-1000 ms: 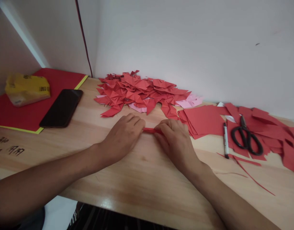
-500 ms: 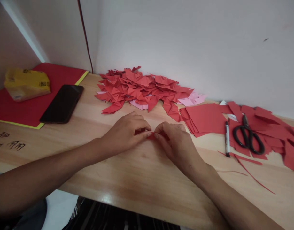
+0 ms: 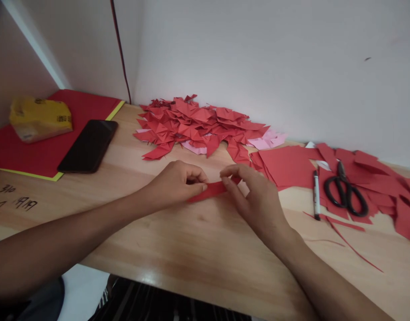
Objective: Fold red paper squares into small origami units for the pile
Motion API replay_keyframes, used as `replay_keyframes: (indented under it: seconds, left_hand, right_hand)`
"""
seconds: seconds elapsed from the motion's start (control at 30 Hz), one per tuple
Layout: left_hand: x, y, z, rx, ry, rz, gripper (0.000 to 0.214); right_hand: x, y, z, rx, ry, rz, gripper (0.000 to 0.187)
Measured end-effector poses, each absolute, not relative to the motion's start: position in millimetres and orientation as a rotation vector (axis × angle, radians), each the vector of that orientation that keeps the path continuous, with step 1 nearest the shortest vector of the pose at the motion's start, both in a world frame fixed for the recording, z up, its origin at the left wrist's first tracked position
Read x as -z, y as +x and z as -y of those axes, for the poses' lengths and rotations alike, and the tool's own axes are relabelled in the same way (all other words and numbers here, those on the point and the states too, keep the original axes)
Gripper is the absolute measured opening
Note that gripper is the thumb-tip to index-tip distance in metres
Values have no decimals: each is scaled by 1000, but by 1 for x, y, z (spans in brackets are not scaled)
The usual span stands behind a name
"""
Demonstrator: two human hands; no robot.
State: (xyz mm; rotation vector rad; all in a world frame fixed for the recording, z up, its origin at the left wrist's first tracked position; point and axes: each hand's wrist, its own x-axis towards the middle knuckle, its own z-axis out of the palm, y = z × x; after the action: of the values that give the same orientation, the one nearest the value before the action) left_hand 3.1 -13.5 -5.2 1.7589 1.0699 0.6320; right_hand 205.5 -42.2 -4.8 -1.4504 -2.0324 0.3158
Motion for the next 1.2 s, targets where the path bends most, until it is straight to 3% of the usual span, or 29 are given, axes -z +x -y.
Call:
replay_keyframes:
  seconds: [0.27, 0.4, 0.63, 0.8, 0.97, 1.2]
  left_hand:
    - [6, 5, 8, -647, 1360, -1007, 9]
    - [4, 7, 9, -572, 1275, -1010, 10]
    - [-1, 7, 10, -415, 1235, -940, 11]
    - [-1, 10, 11, -520, 1093, -987, 12]
    - [2, 10, 7, -652, 841, -948, 9]
    - [4, 10, 8, -724, 700, -919, 12]
  right_hand:
    - [18, 210, 31, -1042, -1430, 1610, 27]
    - [17, 209, 33, -1132, -1481, 1628, 33]
    - [17, 208, 35, -901, -1577, 1795, 31]
    - [18, 203, 38, -730, -1456, 1845, 20]
    - [18, 201, 43, -133, -1210, 2011, 43]
    - [20, 198, 45, 114, -961, 2321, 36]
